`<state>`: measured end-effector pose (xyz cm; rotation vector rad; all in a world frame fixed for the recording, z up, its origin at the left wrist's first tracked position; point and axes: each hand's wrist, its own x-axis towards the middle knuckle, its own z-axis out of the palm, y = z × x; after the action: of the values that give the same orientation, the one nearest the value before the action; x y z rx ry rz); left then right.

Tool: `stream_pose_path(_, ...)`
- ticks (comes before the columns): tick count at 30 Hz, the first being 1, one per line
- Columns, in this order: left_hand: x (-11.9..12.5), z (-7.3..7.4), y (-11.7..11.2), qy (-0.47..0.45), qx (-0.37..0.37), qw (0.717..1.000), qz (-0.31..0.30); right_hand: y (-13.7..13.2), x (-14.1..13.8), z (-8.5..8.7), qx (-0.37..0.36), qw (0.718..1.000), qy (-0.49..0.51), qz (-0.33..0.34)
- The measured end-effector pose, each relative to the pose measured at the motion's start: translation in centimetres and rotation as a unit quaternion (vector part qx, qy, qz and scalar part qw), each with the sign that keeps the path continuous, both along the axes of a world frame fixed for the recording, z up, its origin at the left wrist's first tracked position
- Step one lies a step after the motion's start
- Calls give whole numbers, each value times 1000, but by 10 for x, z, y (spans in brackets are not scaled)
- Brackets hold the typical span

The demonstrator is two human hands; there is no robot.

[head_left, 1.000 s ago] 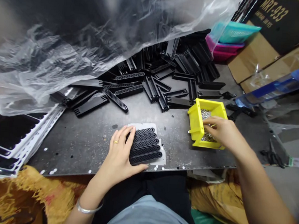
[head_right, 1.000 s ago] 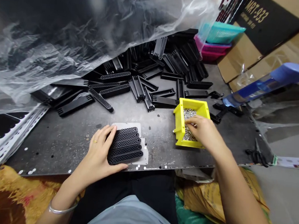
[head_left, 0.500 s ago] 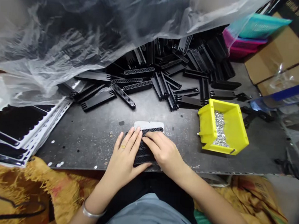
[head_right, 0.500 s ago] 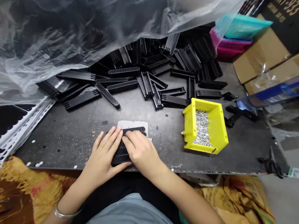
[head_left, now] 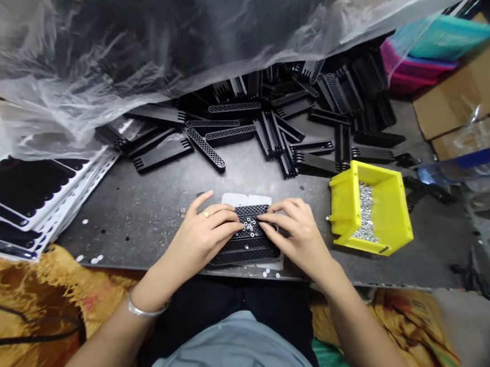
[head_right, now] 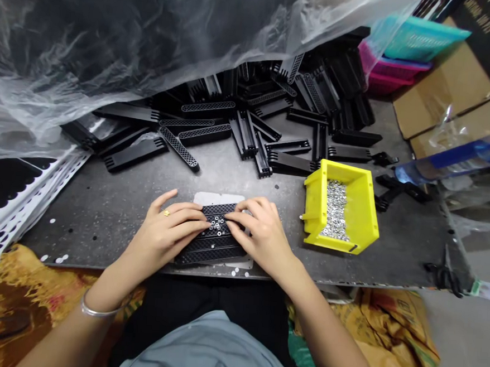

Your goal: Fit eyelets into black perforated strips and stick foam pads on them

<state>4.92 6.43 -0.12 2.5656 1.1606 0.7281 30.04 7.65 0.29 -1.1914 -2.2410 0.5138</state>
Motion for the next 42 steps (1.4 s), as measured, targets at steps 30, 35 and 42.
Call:
stream_pose_path(30,-31,-25,-11,-39,124,984,123,19,3,6,122,982,-105,101)
stream_pose_path(35,-38,-25,-25,52,132,987,77,12,25,1,193,970,-136,49)
stream_pose_path(42,-40,-18,-20,38,101,991,83,-1,35,2,289,925,-223,102)
